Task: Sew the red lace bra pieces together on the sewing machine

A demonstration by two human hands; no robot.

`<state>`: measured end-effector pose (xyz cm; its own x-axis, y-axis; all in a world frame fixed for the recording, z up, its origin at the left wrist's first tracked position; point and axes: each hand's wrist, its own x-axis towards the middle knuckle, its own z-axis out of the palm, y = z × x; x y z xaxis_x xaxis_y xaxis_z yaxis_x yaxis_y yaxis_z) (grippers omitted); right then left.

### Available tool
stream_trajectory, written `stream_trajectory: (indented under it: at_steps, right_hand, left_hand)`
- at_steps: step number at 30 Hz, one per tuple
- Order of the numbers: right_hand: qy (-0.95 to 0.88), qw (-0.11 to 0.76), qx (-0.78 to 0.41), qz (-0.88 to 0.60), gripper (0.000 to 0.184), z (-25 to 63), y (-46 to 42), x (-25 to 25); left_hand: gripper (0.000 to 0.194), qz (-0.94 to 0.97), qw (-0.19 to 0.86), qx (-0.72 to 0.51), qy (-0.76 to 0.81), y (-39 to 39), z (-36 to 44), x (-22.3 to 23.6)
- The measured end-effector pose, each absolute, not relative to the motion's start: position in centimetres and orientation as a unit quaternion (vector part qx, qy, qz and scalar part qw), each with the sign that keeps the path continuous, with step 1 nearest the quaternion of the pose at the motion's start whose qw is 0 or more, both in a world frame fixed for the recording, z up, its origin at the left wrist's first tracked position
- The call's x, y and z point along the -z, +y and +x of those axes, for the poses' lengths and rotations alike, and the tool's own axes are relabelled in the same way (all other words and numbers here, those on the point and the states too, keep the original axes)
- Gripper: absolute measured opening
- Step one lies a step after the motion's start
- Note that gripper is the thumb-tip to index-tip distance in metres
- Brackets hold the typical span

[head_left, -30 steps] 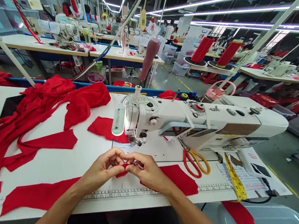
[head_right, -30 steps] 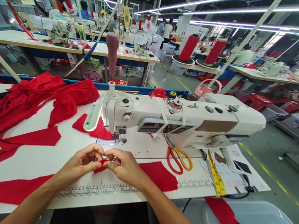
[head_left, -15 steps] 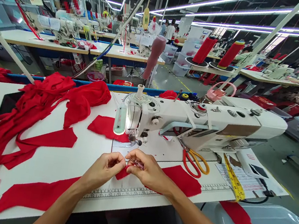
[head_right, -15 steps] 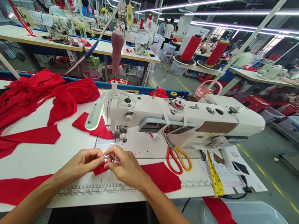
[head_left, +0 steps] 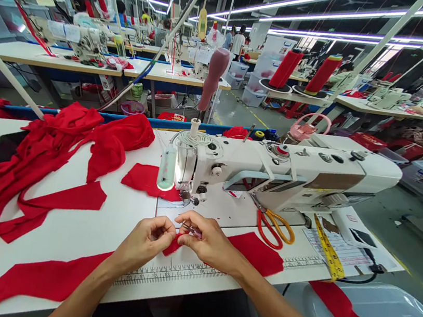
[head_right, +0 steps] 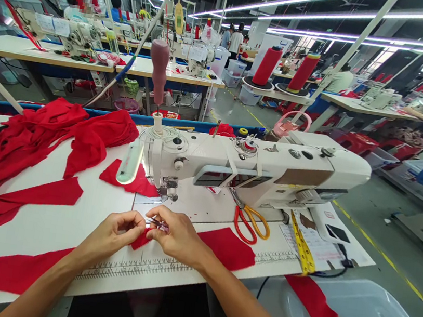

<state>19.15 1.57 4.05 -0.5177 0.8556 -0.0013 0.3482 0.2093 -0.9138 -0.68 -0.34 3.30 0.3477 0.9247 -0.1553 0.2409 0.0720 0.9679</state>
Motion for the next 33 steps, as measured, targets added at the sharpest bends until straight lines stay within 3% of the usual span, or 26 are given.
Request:
stream_trajectory:
  at_steps: [7, 10, 12, 14, 18, 21, 27, 33]
  right_hand:
    - [-0.675, 0.304, -0.507, -0.441, 0.021, 18.5, 1.6, -4.1]
    - [-0.699, 0.286, -0.487, -0.439, 0.013, 18.4, 1.8, -4.6]
    - [-0.729, 0.264, -0.462, -0.430, 0.017, 18.4, 1.7, -5.0]
    - [-0.749, 0.244, -0.449, -0.423, 0.019, 18.2, 1.3, -5.1]
    - [-0.727, 0.227, -0.489, -0.426, 0.023, 17.1, 0.7, -4.1]
    - [-0.692, 0.189, -0.505, -0.481, 0.029, 16.4, 1.1, -3.0]
    - [-0.707, 0.158, -0.462, -0.511, 0.036, 18.0, 2.0, -2.9]
    - [-0.743, 0.037, -0.502, -0.441, 0.031, 20.9, 1.3, -4.7]
  left_hand:
    - [0.020, 0.580, 0.524, -0.369, 0.503, -0.2, -0.6, -2.9]
    - [0.022, 0.583, 0.513, -0.387, 0.497, -0.3, -0.7, -2.9]
    - [0.023, 0.590, 0.505, -0.375, 0.506, -0.5, -1.1, -3.2]
    - [0.023, 0.634, 0.458, -0.344, 0.519, -0.5, -1.7, -3.6]
    - [0.016, 0.789, 0.234, -0.237, 0.517, 0.2, -2.7, -3.9]
    - [0.015, 0.828, 0.132, -0.168, 0.519, 1.6, -2.4, -2.9]
    - [0.027, 0.846, 0.048, -0.176, 0.501, 3.8, -0.2, -0.3]
    - [0.027, 0.873, 0.025, -0.216, 0.436, 3.9, -0.4, 0.2]
